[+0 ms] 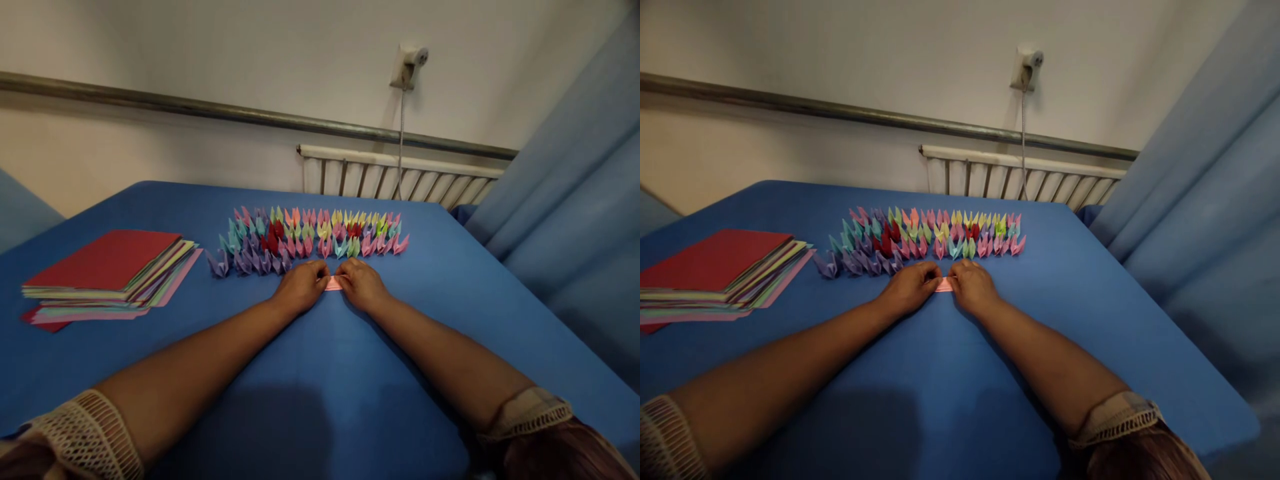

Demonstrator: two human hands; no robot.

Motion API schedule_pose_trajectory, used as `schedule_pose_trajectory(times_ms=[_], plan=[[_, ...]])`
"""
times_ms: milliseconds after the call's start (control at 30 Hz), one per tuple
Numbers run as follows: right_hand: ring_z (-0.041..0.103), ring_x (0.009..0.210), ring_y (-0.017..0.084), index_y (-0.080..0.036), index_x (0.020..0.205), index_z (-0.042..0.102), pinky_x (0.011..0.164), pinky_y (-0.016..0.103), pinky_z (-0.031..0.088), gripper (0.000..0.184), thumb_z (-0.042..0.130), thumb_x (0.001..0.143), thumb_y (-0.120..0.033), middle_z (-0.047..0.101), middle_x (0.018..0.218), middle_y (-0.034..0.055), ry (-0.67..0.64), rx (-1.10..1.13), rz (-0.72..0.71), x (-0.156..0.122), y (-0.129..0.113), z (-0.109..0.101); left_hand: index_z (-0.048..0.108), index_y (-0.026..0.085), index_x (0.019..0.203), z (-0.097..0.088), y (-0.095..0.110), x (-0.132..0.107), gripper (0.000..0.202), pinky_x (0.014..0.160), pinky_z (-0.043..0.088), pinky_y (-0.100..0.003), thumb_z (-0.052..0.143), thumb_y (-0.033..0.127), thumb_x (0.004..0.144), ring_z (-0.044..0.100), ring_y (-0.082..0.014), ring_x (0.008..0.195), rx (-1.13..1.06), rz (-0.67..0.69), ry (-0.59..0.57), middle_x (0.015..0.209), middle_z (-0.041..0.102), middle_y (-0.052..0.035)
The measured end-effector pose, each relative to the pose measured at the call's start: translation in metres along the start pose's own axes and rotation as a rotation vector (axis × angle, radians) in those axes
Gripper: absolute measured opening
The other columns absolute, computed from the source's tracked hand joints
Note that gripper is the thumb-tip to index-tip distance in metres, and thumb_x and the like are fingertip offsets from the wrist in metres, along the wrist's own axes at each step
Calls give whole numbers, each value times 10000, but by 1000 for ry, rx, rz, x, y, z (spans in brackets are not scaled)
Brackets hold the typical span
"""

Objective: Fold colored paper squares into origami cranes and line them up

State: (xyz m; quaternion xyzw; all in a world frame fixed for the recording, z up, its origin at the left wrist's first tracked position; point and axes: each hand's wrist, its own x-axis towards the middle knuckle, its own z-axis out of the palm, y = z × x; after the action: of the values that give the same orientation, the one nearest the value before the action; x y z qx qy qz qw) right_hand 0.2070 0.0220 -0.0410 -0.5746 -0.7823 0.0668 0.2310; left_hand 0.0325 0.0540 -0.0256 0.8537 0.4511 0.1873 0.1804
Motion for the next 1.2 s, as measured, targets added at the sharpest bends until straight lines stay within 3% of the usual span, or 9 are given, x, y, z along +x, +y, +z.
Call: schedule_pose_trajectory(times_ms=[133, 300, 567, 767, 800, 900, 967, 1067, 1200], plan=[[545, 951, 216, -198, 1052, 652, 846, 328, 397, 191, 544, 903, -249, 635, 989, 78, 5, -25, 11, -1, 0, -2, 650, 212, 883, 0, 3, -1, 138, 675, 412, -297, 524, 228, 831, 591, -209, 806, 20, 17, 15, 857, 657, -33], [546, 917, 219, -205, 992, 657, 805, 332, 390, 181, 580, 889, -331, 632, 951, 71, -48, -9, 45, 1, -1, -3, 683, 198, 887, -1, 4, -1, 165, 767, 407, -343, 527, 226, 841, 565, -245, 878, 67, 62, 22, 870, 659, -61], [555, 906, 197, -200, 844, 608, 795, 319, 377, 70, 631, 851, -266, 623, 929, 42, -39, 116, 46, 2, 1, 0, 693, 203, 915, -4, 4, -4, 192, 798, 400, -348, 507, 238, 883, 548, -228, 874, 126, 192, -4, 896, 648, -63], [583, 812, 185, -202, 846, 589, 840, 357, 391, 42, 578, 875, -230, 646, 817, 18, 77, 196, -41, 0, 2, -1, 639, 192, 820, -6, 6, -6, 203, 654, 398, -306, 523, 349, 876, 560, -205, 746, -65, 109, 7, 773, 642, -33], [590, 843, 192, -203, 880, 591, 850, 362, 403, 36, 597, 854, -228, 654, 856, 27, 132, 240, -24, 0, 3, 1, 630, 193, 821, -5, 6, -6, 200, 642, 398, -297, 524, 355, 872, 564, -192, 726, -130, 85, 17, 768, 640, -22], [605, 921, 200, -200, 1061, 555, 825, 353, 465, 341, 692, 757, -271, 630, 1085, 76, 346, 506, 108, 4, 5, 6, 604, 185, 810, -2, 3, -4, 158, 632, 407, -271, 535, 324, 840, 561, -160, 692, -352, -9, 79, 751, 621, 4], [625, 829, 175, -198, 1109, 523, 725, 326, 506, 475, 728, 704, -338, 615, 1122, 89, 400, 771, 231, 7, 4, 11, 584, 175, 783, 2, 2, -3, 165, 614, 411, -257, 563, 338, 804, 544, -145, 662, -511, -84, 136, 715, 589, 13], [616, 663, 141, -181, 956, 575, 582, 273, 496, 406, 738, 663, -410, 669, 909, 51, 240, 1086, 308, 8, -2, 13, 566, 168, 757, 6, 3, -1, 205, 589, 404, -242, 620, 365, 736, 520, -128, 631, -707, -158, 196, 684, 558, 22], [605, 636, 136, -169, 849, 642, 527, 236, 469, 329, 746, 658, -417, 684, 766, 27, 114, 1179, 300, 5, -11, 10, 568, 167, 744, 7, 6, -1, 248, 572, 399, -234, 668, 385, 676, 515, -117, 609, -813, -187, 186, 675, 568, 25]])
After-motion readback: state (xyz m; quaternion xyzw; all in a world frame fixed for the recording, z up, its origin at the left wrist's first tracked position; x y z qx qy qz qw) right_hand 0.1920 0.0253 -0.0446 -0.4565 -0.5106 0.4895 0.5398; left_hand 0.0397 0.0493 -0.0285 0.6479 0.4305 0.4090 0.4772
